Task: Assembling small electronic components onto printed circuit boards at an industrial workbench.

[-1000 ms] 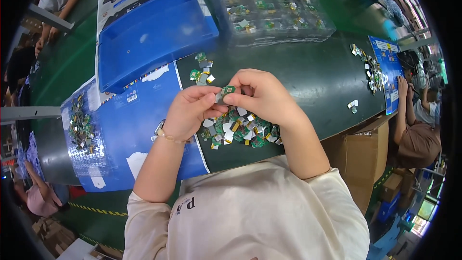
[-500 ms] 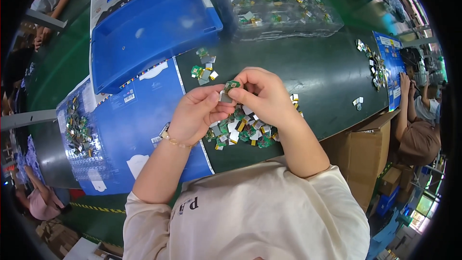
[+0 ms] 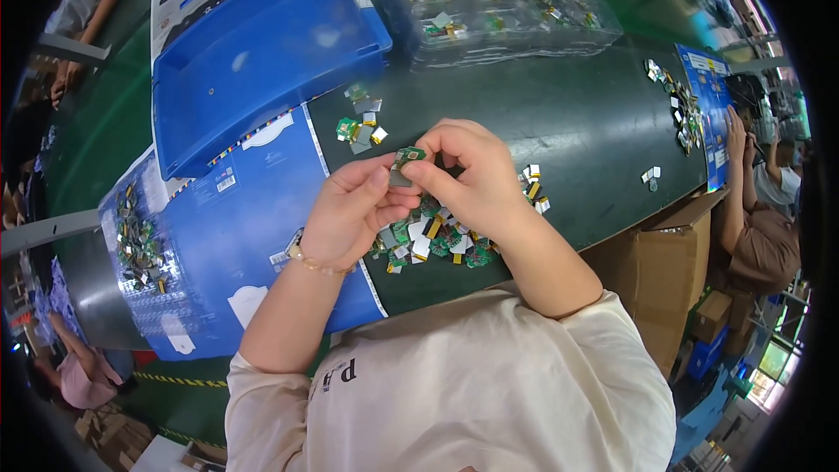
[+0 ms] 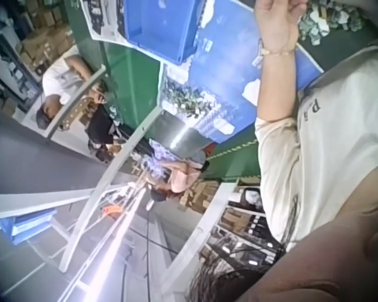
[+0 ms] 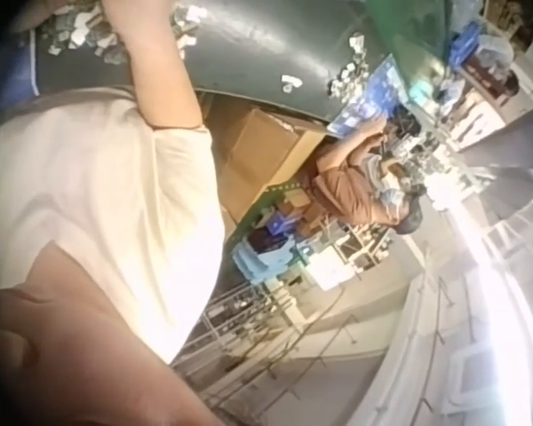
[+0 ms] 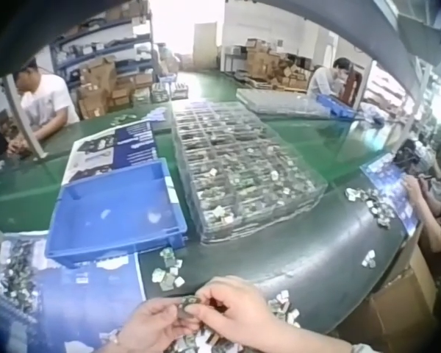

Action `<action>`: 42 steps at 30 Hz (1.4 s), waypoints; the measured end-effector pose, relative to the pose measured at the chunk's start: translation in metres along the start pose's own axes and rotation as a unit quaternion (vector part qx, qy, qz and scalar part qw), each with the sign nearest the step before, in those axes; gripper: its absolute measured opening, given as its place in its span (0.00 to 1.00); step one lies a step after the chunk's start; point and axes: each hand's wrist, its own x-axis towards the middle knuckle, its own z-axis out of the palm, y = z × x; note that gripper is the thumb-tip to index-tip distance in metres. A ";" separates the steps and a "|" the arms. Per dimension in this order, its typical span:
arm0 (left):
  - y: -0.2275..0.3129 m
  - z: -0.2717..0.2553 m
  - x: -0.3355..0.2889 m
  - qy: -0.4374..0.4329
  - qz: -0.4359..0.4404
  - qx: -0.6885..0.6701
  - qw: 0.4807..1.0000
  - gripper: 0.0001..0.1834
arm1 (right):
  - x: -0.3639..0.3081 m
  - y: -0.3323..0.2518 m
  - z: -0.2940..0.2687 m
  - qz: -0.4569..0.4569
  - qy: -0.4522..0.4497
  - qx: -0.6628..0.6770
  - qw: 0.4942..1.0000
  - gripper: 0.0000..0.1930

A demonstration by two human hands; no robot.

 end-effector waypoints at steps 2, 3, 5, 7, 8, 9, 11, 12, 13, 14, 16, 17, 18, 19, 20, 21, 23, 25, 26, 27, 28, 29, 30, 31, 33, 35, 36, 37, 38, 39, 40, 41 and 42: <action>0.001 0.001 0.000 0.009 0.004 0.013 1.000 0.16 | 0.000 0.001 -0.001 -0.005 0.005 -0.006 1.000 0.08; 0.000 0.001 0.000 0.009 0.004 0.013 1.000 0.16 | 0.000 0.001 -0.001 -0.012 0.005 -0.012 1.000 0.08; 0.000 0.002 0.000 0.018 0.009 0.013 1.000 0.17 | 0.000 0.001 -0.001 -0.018 0.005 -0.018 1.000 0.08; -0.001 0.002 0.000 0.027 0.011 0.019 0.999 0.17 | 0.001 0.002 -0.001 -0.037 0.014 -0.033 0.999 0.09; -0.001 0.002 0.001 0.037 0.013 0.026 0.999 0.17 | 0.001 0.002 -0.001 -0.037 0.014 -0.034 0.999 0.09; -0.001 0.002 0.000 0.038 0.013 0.026 0.999 0.17 | 0.001 0.002 -0.001 -0.037 0.013 -0.034 0.999 0.09; 0.000 0.004 0.000 0.041 0.013 0.025 0.999 0.17 | 0.001 0.002 -0.001 -0.038 0.012 -0.034 0.999 0.09; 0.000 0.003 0.000 0.041 0.014 0.025 0.999 0.17 | 0.000 0.003 0.000 -0.041 0.014 -0.036 0.998 0.09; 0.000 0.002 0.000 0.026 0.014 0.021 0.999 0.17 | 0.000 0.003 0.000 -0.044 0.015 -0.038 0.998 0.09; 0.000 0.001 0.000 0.010 0.014 0.018 1.000 0.17 | 0.000 0.003 0.000 -0.044 0.015 -0.037 0.998 0.09; 0.000 0.004 0.000 0.016 0.015 0.014 1.000 0.17 | 0.000 0.002 0.000 -0.049 0.020 -0.047 0.997 0.10; 0.000 0.005 0.000 0.022 0.016 0.010 1.000 0.17 | 0.000 0.002 0.000 -0.049 0.020 -0.047 0.997 0.10; -0.001 0.004 0.000 0.021 0.016 0.010 1.000 0.17 | 0.000 0.003 0.000 -0.049 0.021 -0.053 0.997 0.10; -0.001 0.004 0.000 0.021 0.017 0.013 1.000 0.17 | 0.000 0.003 0.000 -0.049 0.022 -0.058 0.997 0.10; -0.002 0.004 0.000 0.021 0.019 0.016 0.999 0.17 | 0.000 0.003 0.000 -0.049 0.022 -0.058 0.997 0.10; -0.002 0.003 0.000 0.021 0.018 0.016 0.999 0.17 | -0.001 0.003 0.001 -0.047 0.025 -0.059 0.997 0.10; -0.003 0.002 0.000 0.028 0.023 0.019 0.999 0.18 | -0.001 0.003 0.001 -0.044 0.028 -0.060 0.997 0.10; -0.004 0.002 0.001 0.033 0.026 0.025 0.999 0.18 | 0.001 0.003 0.001 -0.055 0.031 -0.072 0.995 0.10; -0.004 0.001 0.001 0.037 0.028 0.032 0.998 0.18 | 0.001 0.003 0.001 -0.055 0.031 -0.072 0.995 0.10; -0.005 0.002 0.001 0.038 0.028 0.031 0.998 0.18 | 0.000 0.003 0.001 -0.060 0.035 -0.076 0.995 0.11; -0.005 0.004 0.001 0.047 0.032 0.031 0.998 0.18 | 0.000 0.003 0.002 -0.065 0.039 -0.081 0.994 0.11; -0.005 0.006 0.001 0.055 0.035 0.031 0.997 0.18 | 0.000 0.004 0.002 -0.064 0.038 -0.080 0.994 0.11; -0.004 0.007 0.000 0.055 0.035 0.030 0.997 0.18 | 0.001 0.005 0.002 -0.066 0.037 -0.087 0.993 0.11; -0.003 0.008 0.000 0.086 0.034 0.080 0.992 0.15 | 0.001 0.005 0.001 -0.067 0.036 -0.094 0.993 0.11; -0.003 0.013 -0.002 0.117 0.034 0.129 0.984 0.13 | 0.001 0.005 0.002 -0.068 0.041 -0.096 0.992 0.11; -0.006 0.020 -0.003 0.127 0.138 0.265 0.946 0.11 | 0.001 0.004 0.001 -0.069 0.046 -0.097 0.992 0.11; -0.006 0.020 -0.004 0.128 0.138 0.265 0.946 0.11 | 0.001 0.003 0.001 -0.057 0.034 -0.094 0.993 0.11; -0.006 0.019 -0.005 0.128 0.140 0.279 0.941 0.09 | 0.001 0.002 0.000 -0.045 0.022 -0.092 0.994 0.12; -0.006 0.018 -0.006 0.127 0.142 0.294 0.937 0.07 | 0.001 0.000 -0.001 -0.045 0.022 -0.091 0.995 0.12; -0.007 0.017 -0.007 0.127 0.142 0.294 0.937 0.07 | 0.000 -0.001 -0.001 0.037 -0.010 0.019 0.999 0.13; -0.007 0.016 -0.007 0.104 0.165 0.286 0.938 0.07 | -0.001 -0.002 -0.002 0.120 -0.042 0.130 0.983 0.14; -0.007 0.015 -0.008 0.080 0.189 0.277 0.939 0.07 | -0.001 -0.001 -0.003 0.119 -0.042 0.129 0.983 0.14; -0.005 0.015 -0.008 0.080 0.189 0.277 0.939 0.07 | -0.001 0.000 -0.004 0.136 -0.064 0.203 0.967 0.15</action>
